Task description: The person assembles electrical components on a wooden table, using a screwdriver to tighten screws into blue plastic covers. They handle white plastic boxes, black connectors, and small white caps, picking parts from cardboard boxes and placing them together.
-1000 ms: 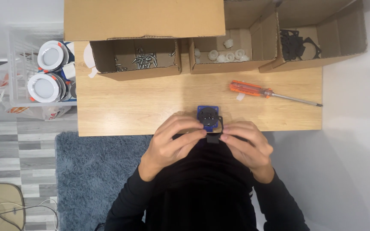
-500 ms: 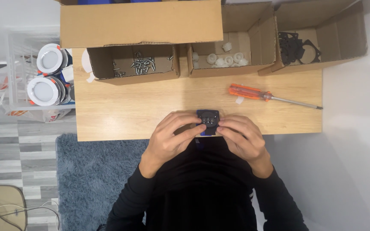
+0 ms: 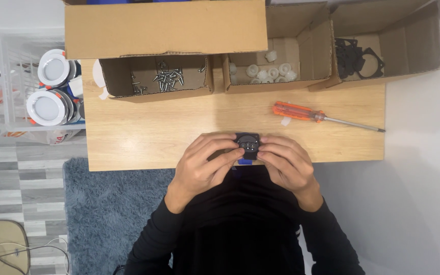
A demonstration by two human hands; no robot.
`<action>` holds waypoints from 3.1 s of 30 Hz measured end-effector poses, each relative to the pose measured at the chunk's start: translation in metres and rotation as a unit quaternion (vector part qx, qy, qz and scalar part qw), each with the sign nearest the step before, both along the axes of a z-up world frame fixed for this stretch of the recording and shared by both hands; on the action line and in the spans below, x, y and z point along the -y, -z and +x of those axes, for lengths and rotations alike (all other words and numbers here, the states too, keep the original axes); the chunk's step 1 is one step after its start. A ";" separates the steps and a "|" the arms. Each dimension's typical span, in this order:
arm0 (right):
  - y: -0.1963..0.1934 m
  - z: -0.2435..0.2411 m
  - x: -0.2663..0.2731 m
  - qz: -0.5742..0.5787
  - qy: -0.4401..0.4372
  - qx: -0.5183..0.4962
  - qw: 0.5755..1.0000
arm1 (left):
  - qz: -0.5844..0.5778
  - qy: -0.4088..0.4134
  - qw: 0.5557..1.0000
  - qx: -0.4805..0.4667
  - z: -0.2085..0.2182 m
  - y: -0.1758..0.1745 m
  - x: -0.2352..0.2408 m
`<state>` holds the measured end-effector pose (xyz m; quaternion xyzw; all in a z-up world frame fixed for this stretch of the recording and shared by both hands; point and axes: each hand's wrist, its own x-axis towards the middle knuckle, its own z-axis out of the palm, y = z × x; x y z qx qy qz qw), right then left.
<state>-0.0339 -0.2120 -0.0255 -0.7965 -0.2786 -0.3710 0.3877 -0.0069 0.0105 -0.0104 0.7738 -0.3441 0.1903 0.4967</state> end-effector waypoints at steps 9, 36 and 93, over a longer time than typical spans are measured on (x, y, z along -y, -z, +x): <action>-0.004 0.000 -0.003 0.009 -0.009 -0.032 0.999 | -0.010 0.025 1.000 0.003 0.000 -0.003 0.001; -0.014 -0.013 0.009 -0.029 -0.020 -0.123 0.992 | 0.083 0.061 0.992 -0.075 -0.010 -0.013 -0.005; -0.205 0.247 0.116 -0.169 0.209 -0.308 0.913 | 0.070 0.053 0.980 -0.178 -0.020 -0.023 -0.010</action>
